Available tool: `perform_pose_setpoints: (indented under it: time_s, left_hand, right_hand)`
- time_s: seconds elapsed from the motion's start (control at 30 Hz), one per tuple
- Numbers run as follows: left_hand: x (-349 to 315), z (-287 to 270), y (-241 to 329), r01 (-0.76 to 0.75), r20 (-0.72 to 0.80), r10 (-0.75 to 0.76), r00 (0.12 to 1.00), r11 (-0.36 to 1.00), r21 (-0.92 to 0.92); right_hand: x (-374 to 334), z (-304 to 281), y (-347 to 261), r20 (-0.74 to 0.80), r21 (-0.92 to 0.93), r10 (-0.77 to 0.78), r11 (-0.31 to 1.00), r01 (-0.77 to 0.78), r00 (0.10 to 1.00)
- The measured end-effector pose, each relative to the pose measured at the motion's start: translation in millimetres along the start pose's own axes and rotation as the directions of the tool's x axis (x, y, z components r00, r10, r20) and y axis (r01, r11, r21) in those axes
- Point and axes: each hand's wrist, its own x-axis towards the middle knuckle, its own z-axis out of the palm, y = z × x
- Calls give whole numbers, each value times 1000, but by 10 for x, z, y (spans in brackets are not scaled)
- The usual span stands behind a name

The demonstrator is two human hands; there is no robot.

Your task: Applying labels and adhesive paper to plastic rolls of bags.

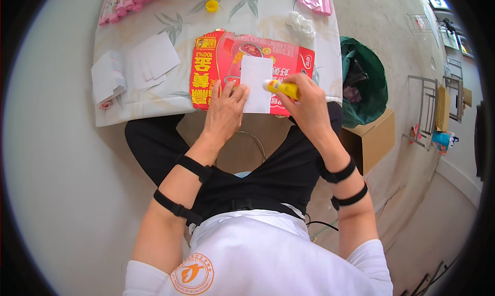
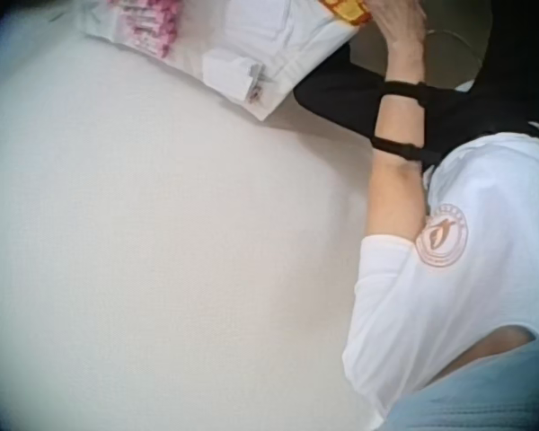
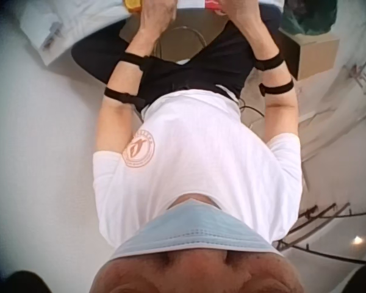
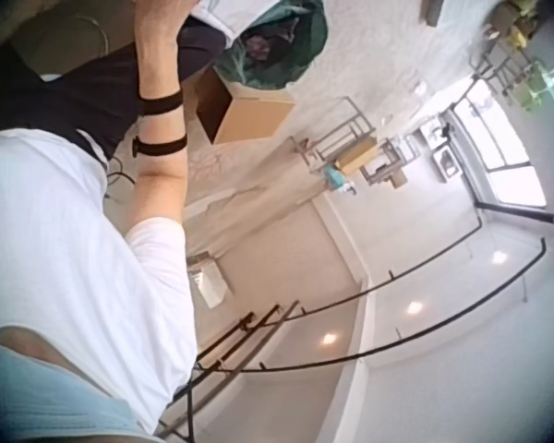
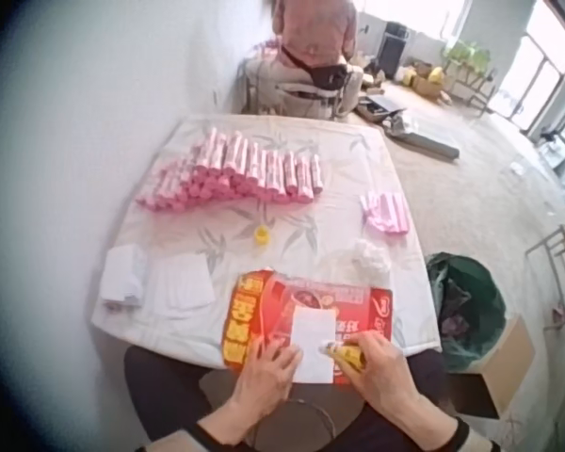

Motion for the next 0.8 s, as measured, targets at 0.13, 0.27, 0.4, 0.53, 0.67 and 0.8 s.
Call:
perform_pose_setpoints:
  time_s: [0.13,0.27,0.4,0.53,0.67,0.8]
  left_hand:
    - [10,6,36,15,-6,-15,1000,1000,-15]
    - [8,3,28,24,3,-24,1000,1000,-14]
    - [-15,-4,5,5,27,-6,1000,1000,20]
    - [-45,58,-15,14,22,-14,1000,1000,8]
    - [-14,5,21,30,74,-30,997,1000,6]
    - [-9,17,10,17,22,-17,1000,999,-33]
  right_hand:
    - [326,344,23,30,-19,-93,995,93,995]
    - [454,547,25,139,-78,-129,987,141,982]
    - [549,652,-1,149,-152,-203,963,225,968]
    - [586,606,-46,241,-173,-105,974,149,965]
    - [630,677,35,249,-192,-191,951,242,949]
    - [940,644,91,209,-240,-157,949,207,965]
